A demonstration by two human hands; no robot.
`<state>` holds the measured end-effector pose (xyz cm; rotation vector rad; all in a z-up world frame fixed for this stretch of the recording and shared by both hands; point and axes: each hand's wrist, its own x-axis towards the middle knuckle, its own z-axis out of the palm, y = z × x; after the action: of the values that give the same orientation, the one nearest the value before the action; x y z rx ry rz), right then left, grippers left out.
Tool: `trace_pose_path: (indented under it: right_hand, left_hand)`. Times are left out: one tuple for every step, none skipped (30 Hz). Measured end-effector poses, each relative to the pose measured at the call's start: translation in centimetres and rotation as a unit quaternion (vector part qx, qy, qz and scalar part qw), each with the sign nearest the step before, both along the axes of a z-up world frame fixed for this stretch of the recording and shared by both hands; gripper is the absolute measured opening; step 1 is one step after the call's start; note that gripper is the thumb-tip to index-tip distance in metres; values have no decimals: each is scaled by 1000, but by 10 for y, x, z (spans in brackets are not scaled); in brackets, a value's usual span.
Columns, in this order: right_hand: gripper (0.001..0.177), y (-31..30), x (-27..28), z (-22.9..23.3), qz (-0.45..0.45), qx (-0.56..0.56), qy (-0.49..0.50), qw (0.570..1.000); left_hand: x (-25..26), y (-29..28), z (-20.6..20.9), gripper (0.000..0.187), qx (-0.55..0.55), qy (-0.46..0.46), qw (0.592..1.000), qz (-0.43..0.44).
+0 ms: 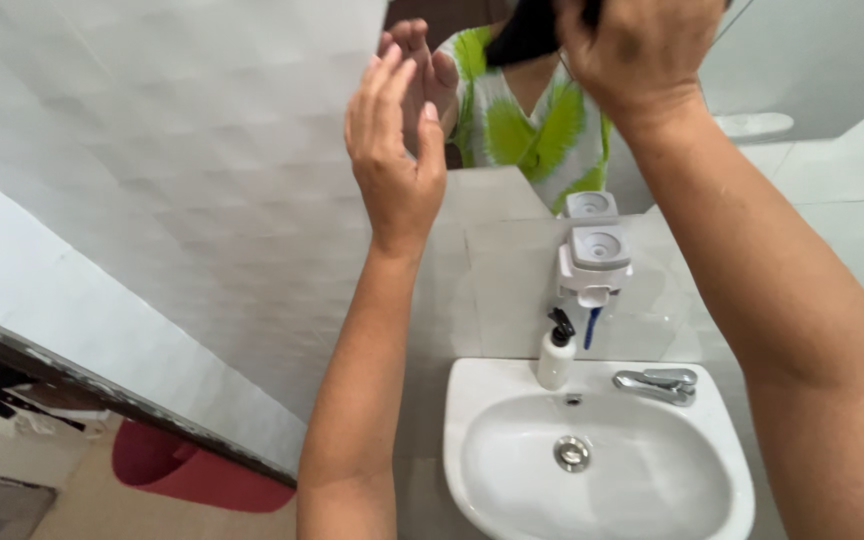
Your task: The person wipes the bathroom sink with a cloth, wipes a wall dispenser, and then cleans a mirror with the cloth while holding a spray bottle.
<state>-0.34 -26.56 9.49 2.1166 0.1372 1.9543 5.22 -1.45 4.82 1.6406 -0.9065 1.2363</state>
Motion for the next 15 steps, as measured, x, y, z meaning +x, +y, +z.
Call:
trace_pose_path:
  right_hand:
    - [15,7,-11,1,2,-6,25,1000]
    - [42,12,-27,-4,31,-62,50,996]
    - [56,16,-40,-9,46,-89,63,993]
    - [71,15,-51,-14,61,-118,77,988]
    - [71,12,-61,-20,24,-158,100,982]
    - [72,4,-67,-23,-15,-198,119,973]
    - [72,-7,-72,-27,-16,-198,120,973]
    - [64,-20,-77,-32,-49,-220,111,968]
    - [56,-34,-83,-36,-83,-240,102,962]
    - [56,-48,-88,-39,-82,-240,101,962]
    - [52,-61,-92,-40,-97,-215,85,968]
    - [50,-69,-91,-40,-105,-203,75,971]
    - [49,-76,-90,-37,-113,-190,65,973]
    - [47,-78,-84,-33,-111,-162,58,979]
    - [44,-75,-76,-28,-106,-134,53,984]
  left_hand:
    - [3,-4,-1,37,-15,-6,1000,2]
    - [4,-8,-4,37,-30,-11,999,4]
    - [5,-12,-6,37,-32,-7,999,6]
    - [7,-15,-7,38,-43,-13,999,7]
    - [7,-17,-9,38,-54,-20,998,8]
    - [7,-18,-9,38,-55,-20,998,7]
    - [6,-18,-9,38,-58,-16,998,9]
    - [5,-19,-9,38,-60,-13,998,11]
    - [3,-20,-8,38,-61,-14,998,12]
    - [1,-19,-8,39,-53,-10,998,21]
    - [-1,-17,-6,39,-44,-6,999,30]
    - [-3,-15,-4,39,-44,-8,999,31]
    - [-4,-12,-2,39,-39,-4,999,31]
    - [-5,-9,-1,40,-33,2,999,33]
    - [-5,-4,1,40,-33,0,999,34]
